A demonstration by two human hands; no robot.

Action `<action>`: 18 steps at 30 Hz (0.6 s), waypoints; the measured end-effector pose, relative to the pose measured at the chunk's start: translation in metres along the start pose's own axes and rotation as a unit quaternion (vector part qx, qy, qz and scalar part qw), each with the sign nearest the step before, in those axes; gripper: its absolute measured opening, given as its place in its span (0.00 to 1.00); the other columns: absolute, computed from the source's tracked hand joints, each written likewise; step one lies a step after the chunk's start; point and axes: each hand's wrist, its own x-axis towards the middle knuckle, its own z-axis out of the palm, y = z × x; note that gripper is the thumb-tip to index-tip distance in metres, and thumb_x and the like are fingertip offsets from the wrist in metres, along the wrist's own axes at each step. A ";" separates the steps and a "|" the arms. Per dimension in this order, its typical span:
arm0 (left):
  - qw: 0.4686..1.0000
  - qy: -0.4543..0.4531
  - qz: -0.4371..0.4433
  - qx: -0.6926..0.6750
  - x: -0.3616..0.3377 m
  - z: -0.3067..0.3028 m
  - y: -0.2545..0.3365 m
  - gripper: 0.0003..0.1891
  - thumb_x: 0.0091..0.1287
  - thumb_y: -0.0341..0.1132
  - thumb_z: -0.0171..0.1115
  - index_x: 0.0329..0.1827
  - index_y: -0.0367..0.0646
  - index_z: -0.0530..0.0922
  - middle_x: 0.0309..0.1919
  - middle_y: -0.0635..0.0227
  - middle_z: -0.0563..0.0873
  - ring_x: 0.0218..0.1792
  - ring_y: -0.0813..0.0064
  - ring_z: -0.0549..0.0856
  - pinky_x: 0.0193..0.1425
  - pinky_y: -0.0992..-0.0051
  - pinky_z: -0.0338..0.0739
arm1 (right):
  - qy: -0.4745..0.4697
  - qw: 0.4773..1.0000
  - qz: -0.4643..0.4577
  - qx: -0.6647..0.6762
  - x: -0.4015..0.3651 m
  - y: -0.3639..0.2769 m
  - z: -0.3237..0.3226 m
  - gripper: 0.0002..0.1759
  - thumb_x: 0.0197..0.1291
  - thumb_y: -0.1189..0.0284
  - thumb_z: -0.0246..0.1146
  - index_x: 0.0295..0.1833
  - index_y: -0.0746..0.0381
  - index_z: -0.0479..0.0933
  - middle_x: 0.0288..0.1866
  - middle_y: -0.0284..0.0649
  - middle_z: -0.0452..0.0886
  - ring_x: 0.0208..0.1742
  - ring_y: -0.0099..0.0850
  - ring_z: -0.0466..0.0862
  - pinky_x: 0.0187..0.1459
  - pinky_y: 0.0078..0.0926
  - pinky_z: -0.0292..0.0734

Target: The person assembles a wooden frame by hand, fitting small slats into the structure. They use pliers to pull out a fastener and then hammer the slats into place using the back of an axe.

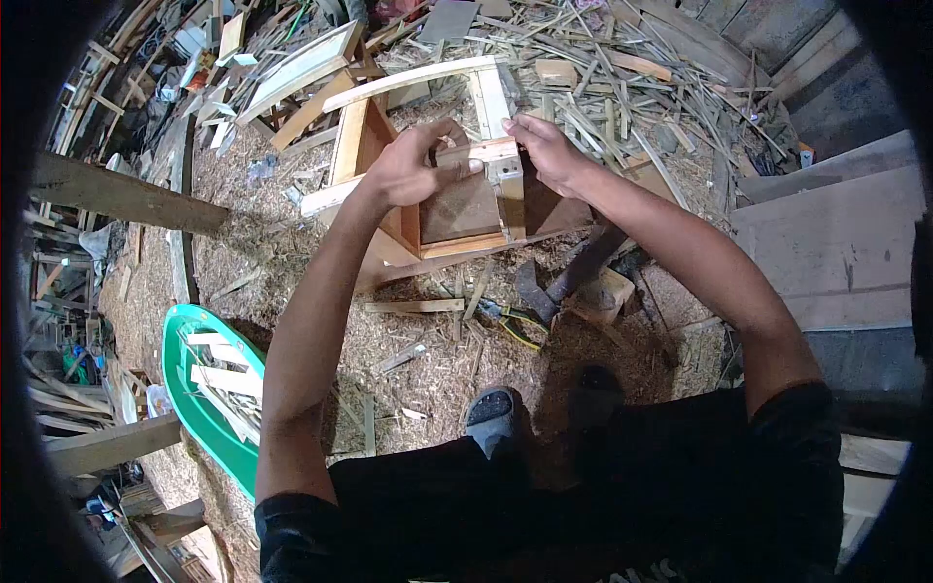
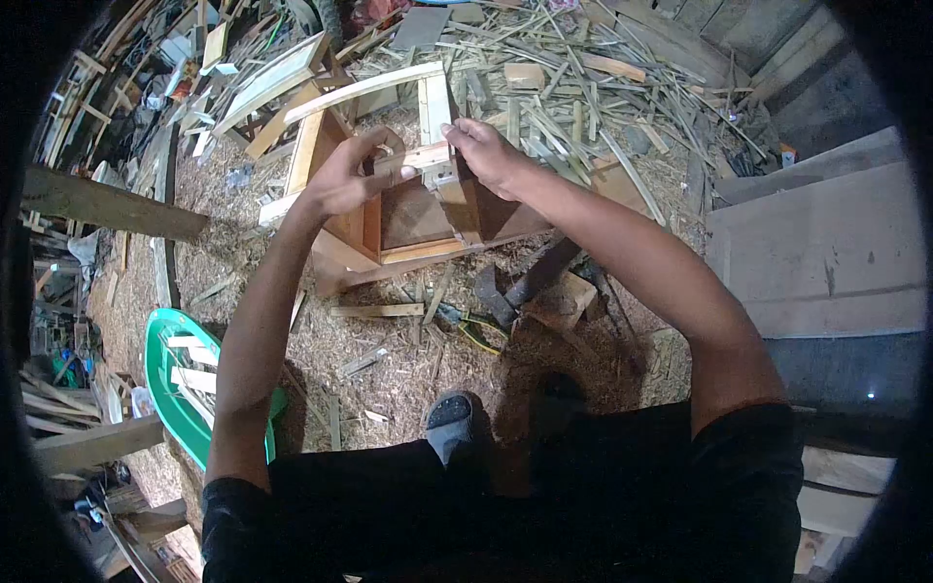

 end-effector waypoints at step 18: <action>0.999 -0.028 0.006 0.037 0.010 -0.001 0.002 0.29 0.58 0.54 0.70 0.51 0.36 0.80 0.41 0.51 0.86 0.41 0.61 0.84 0.48 0.64 0.75 | 0.024 0.999 -0.025 -0.018 0.022 0.000 -0.014 0.16 0.74 0.62 0.54 0.41 0.64 0.77 0.25 0.25 0.67 0.26 0.18 0.64 0.29 0.22 0.61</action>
